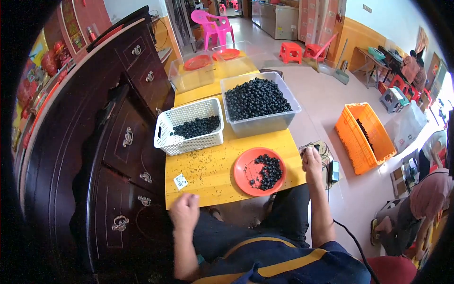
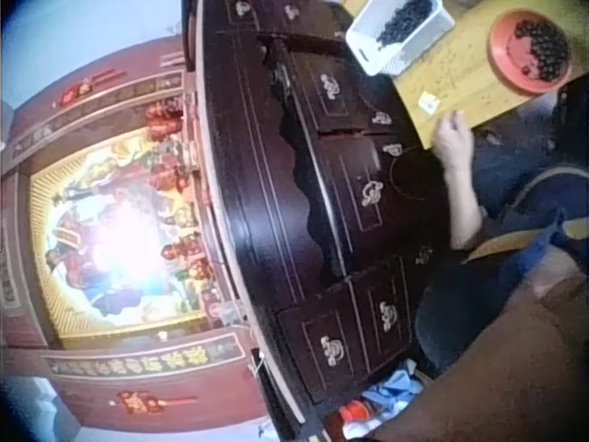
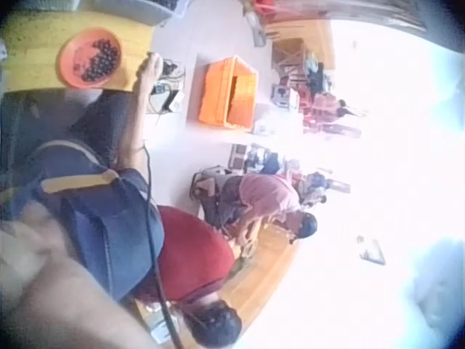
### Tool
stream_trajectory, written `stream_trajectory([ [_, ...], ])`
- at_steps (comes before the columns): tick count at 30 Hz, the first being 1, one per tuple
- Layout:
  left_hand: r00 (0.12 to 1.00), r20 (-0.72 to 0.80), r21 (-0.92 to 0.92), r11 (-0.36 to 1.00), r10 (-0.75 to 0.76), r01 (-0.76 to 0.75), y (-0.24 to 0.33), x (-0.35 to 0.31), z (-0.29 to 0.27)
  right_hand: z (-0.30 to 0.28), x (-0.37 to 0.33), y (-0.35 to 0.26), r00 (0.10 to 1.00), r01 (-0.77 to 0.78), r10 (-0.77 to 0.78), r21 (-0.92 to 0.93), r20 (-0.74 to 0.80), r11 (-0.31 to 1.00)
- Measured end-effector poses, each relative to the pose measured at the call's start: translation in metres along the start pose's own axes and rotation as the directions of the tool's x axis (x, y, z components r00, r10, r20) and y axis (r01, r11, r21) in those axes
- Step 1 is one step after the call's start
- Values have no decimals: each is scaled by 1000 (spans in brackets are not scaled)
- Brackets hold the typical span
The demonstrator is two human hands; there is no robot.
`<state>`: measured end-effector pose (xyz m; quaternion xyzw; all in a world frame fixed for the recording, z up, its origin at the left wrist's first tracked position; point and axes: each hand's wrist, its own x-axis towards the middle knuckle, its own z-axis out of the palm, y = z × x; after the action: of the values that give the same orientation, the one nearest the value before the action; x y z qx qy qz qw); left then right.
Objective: The person sorts berries by hand, transferring them from a plate into a plastic container.
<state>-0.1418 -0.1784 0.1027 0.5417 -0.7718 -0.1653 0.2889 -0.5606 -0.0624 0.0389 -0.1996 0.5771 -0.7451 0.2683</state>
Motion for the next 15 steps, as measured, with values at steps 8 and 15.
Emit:
stream_trajectory([
  [8, 977, 65, 427, 891, -201, 155, -140, 76, -26, -54, 60, 62, 988, -124, 87, -321, -126, 939],
  [15, 938, 228, 327, 928, -261, 178, -186, 92, 3, -36, 56, 64, 982, -182, 180, -43, -53, 982],
])
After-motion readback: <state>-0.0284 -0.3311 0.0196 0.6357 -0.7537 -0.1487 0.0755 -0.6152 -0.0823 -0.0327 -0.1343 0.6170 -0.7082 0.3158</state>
